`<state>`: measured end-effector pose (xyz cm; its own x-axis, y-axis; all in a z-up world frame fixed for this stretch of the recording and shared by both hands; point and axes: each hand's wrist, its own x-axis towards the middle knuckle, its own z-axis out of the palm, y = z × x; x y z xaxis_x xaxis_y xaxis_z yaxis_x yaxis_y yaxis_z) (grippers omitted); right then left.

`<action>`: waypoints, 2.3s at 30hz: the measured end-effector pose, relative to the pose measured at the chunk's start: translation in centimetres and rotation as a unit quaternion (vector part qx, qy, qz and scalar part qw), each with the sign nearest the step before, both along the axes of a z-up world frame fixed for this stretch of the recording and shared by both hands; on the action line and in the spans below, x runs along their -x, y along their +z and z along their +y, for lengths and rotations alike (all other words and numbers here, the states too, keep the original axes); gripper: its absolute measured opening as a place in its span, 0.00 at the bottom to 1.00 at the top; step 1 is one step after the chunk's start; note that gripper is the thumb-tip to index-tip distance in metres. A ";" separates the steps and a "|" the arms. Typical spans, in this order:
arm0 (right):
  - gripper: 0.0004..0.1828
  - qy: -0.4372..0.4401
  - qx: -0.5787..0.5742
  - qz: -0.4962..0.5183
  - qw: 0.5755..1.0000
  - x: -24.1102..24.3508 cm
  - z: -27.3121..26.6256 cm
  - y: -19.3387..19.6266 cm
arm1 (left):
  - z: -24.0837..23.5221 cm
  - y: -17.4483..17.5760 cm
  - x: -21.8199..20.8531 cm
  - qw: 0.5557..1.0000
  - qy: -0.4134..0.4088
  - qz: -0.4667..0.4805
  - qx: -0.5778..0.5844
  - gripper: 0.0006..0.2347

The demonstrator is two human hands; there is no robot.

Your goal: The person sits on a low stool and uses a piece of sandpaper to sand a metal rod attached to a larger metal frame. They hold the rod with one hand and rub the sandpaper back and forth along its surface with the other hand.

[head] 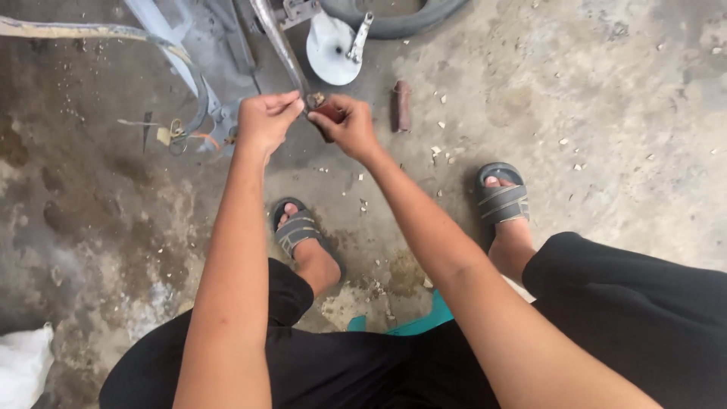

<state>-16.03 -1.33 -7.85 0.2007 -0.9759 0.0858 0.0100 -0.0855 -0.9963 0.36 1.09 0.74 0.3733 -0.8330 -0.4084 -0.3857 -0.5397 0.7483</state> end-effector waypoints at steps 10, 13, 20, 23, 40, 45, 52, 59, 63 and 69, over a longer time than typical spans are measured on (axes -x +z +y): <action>0.06 0.069 -0.094 0.188 0.975 2.1 0.9 0.8 | -1.3 -3.4 -1.2 0.999 0.002 0.017 0.046 0.11; 0.07 0.073 -0.121 0.268 0.953 1.6 0.8 -0.9 | -1.7 -3.3 -1.3 0.999 0.004 0.023 0.036 0.11; 0.09 0.086 -0.148 0.297 0.940 2.0 2.4 -3.9 | -2.1 -4.6 -1.9 1.000 -0.002 0.013 0.020 0.12; 0.15 0.075 -0.173 0.274 0.943 3.2 2.0 -2.9 | -1.6 -0.7 0.2 1.000 -0.001 0.013 0.003 0.12; 0.25 -0.047 -0.184 0.104 0.976 0.3 3.1 0.6 | -1.0 -0.3 0.6 0.999 0.017 0.034 0.034 0.11; 0.18 -0.083 -0.152 0.074 0.982 -0.1 3.6 -1.4 | -0.4 1.6 1.5 0.999 0.020 0.033 0.013 0.11; 0.12 -0.079 -0.143 0.059 0.985 -0.1 5.2 -1.8 | -0.5 1.9 1.5 0.999 0.008 0.032 -0.002 0.12; 0.08 -0.065 -0.129 0.087 0.986 -0.7 6.2 -0.8 | -0.5 -0.5 0.4 0.999 0.015 0.028 0.008 0.11; 0.10 -0.057 -0.142 0.131 0.979 -0.5 8.1 -3.7 | -1.2 -0.8 0.3 0.999 0.016 0.028 0.015 0.12; 0.11 -0.091 -0.131 0.075 0.984 0.0 3.5 0.2 | -1.6 -1.9 -0.3 1.000 0.001 0.022 0.009 0.11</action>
